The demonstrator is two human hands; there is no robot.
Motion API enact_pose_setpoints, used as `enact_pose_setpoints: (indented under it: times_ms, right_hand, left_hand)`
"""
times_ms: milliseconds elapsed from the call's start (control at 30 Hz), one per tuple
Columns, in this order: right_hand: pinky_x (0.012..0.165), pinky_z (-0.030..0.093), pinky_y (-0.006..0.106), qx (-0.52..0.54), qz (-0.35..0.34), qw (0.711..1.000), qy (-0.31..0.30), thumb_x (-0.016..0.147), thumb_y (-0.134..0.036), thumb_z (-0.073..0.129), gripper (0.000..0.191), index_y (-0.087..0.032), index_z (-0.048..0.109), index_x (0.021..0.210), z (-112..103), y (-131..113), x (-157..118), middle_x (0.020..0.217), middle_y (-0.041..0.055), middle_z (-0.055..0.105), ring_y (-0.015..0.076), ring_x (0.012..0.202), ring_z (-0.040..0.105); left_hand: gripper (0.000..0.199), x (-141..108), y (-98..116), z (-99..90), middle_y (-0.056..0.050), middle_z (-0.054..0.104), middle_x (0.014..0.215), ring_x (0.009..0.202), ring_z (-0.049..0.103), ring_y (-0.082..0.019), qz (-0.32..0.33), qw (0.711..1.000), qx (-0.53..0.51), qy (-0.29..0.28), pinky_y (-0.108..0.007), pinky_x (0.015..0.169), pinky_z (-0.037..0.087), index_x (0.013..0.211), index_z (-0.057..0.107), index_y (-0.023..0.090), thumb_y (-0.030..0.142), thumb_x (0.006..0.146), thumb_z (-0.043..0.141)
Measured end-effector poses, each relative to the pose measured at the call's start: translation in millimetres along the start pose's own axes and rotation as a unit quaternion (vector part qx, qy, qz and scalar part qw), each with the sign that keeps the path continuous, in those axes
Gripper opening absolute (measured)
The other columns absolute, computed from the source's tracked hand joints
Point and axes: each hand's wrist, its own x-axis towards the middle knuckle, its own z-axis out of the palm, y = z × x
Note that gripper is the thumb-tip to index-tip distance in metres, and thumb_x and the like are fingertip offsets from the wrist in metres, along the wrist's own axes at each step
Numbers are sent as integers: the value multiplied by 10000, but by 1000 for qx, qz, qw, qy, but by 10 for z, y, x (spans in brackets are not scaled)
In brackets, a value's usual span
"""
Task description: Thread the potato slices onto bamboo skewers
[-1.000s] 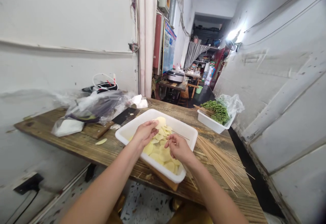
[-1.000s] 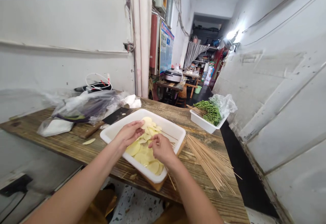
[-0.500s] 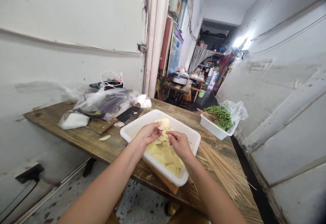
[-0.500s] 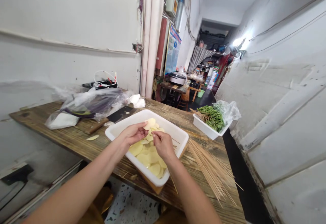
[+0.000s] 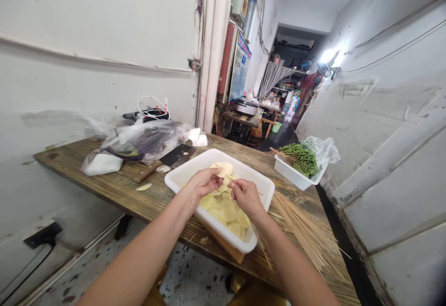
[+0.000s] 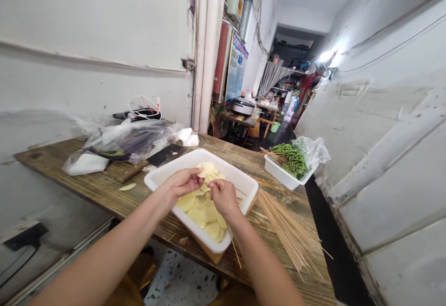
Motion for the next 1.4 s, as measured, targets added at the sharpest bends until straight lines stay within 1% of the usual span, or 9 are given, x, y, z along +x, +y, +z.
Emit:
enact_pose_setpoints:
  times_ms: [300,467,667,800,967,1067,1167,1267,1400]
  right_hand:
    - [432,310,198,-27,13,999,17,760,-219,446,191,-169,602,663,2,-70,-10,451,-44,499,95,397,402]
    - [415,308,195,-3,26,1000,16,755,-231,450,179,-171,598,673,7,-72,6,452,-42,502,94,390,394]
    - [371,282,179,31,52,998,1,759,-270,444,194,-155,590,707,13,-72,17,423,-60,471,68,335,321]
    - [370,285,174,35,63,997,5,759,-277,452,193,-151,579,686,16,-95,37,424,-62,478,58,330,324]
    - [354,284,171,27,70,997,11,786,-319,452,237,-149,577,677,23,-106,43,437,-54,500,56,318,357]
    - [341,267,167,15,65,998,-1,781,-356,494,263,-148,576,642,9,-74,6,451,-42,516,54,317,373]
    - [362,277,164,0,50,999,-4,763,-331,533,232,-150,589,629,-11,-38,-28,462,-40,519,53,347,378]
    - [384,291,173,-9,35,999,4,780,-325,520,229,-156,608,652,-23,-31,-41,459,-44,509,61,366,375]
    - [408,303,184,-8,22,1000,12,791,-325,510,251,-162,617,632,-28,-51,-45,421,-51,483,73,380,372]
  left_hand:
    - [135,-19,-10,4,-52,576,576,456,526,-93,-6,1000,4,4,-180,432,457,693,537,112,5,773,517]
    - [140,-23,-9,1,-55,588,586,476,542,-101,-8,1000,2,-7,-186,448,466,693,548,117,4,771,521]
    - [114,-24,4,-13,-62,586,575,489,556,-115,-20,1000,14,-20,-208,472,480,692,564,108,23,765,543]
    - [124,-47,-31,12,-64,598,587,487,559,-117,-17,999,22,-33,-204,453,462,688,577,103,-5,741,550]
    - [113,-85,-77,48,-45,603,596,480,547,-97,26,999,7,-31,-183,443,439,692,574,113,14,746,564]
    - [78,-91,-54,30,-45,616,622,502,565,-108,51,999,-11,-5,-209,478,468,748,575,120,53,776,548]
    - [76,-105,-22,18,-52,633,657,530,582,-114,74,997,-33,16,-226,508,484,760,569,124,72,795,525]
    - [85,-132,-13,27,-48,635,657,538,582,-111,93,994,-54,0,-230,527,489,742,569,130,78,793,526]
    - [58,-158,-14,36,-49,639,653,538,582,-110,89,994,-56,-27,-228,534,489,771,590,121,84,781,546]
